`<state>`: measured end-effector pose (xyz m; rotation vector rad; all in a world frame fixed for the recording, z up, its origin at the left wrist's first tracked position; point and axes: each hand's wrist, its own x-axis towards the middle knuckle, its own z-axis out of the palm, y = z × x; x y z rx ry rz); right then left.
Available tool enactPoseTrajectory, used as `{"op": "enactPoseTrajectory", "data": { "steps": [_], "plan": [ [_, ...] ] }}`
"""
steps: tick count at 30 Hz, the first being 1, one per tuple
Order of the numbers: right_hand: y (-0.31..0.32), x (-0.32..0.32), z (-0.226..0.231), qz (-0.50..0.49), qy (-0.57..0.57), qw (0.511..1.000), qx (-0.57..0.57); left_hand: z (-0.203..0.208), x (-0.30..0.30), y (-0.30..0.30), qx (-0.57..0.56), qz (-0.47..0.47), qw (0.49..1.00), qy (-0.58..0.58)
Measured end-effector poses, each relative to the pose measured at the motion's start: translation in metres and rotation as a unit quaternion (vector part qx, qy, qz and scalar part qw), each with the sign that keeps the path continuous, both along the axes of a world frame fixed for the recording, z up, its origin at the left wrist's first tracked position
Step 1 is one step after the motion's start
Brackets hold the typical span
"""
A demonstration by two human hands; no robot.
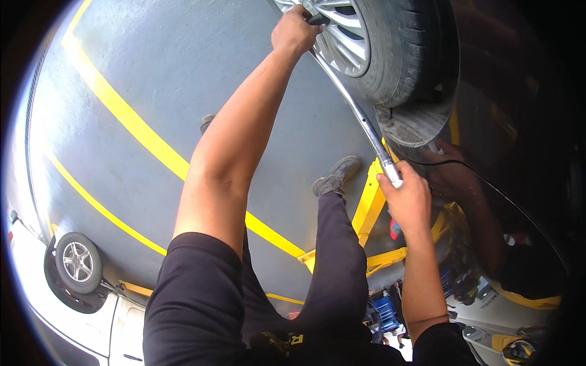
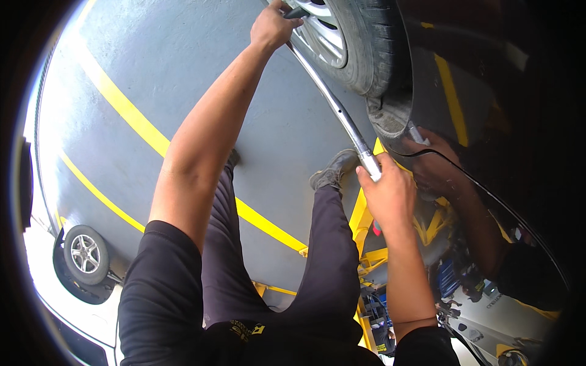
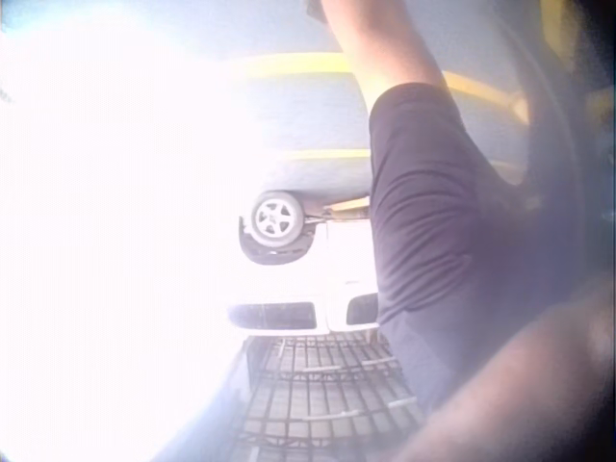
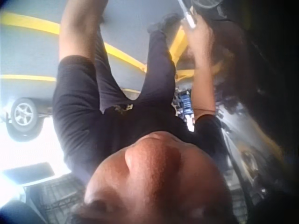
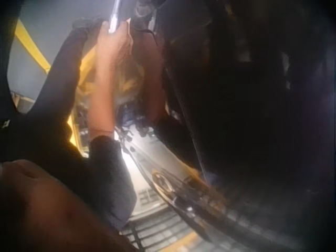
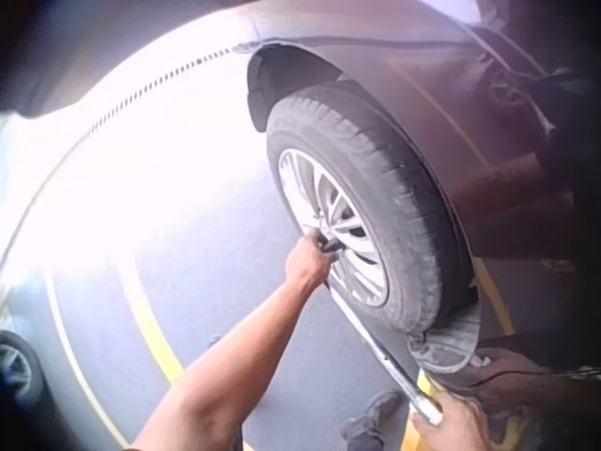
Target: The person pours fluid into the engine using a funnel, then secures the engine cap. They retrieve a torque wrench and tighten lug nuts on the front and rear wheels of a lifted vehicle.
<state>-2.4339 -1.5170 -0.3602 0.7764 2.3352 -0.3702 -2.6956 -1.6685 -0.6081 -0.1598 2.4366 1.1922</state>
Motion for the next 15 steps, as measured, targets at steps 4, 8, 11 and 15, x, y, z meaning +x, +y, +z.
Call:
{"op": "enactPoseTrajectory", "data": {
  "steps": [4, 8, 11, 15],
  "plan": [
    [-0.001, 0.008, -0.052, 0.005, -0.060, 0.992, 0.112, -0.010, -0.008, 0.000, -0.067, -0.101, 0.993, -0.003],
    [0.004, 0.023, -0.070, 0.031, -0.027, 0.991, 0.124, -0.015, -0.019, -0.007, -0.075, -0.177, 0.980, -0.058],
    [0.007, 0.032, -0.072, 0.051, 0.013, 0.991, 0.124, -0.014, -0.023, -0.005, -0.067, -0.162, 0.980, -0.098],
    [0.014, 0.048, -0.098, 0.068, 0.037, 0.987, 0.141, -0.020, -0.020, 0.000, -0.060, -0.164, 0.980, -0.096]
  ]
}}
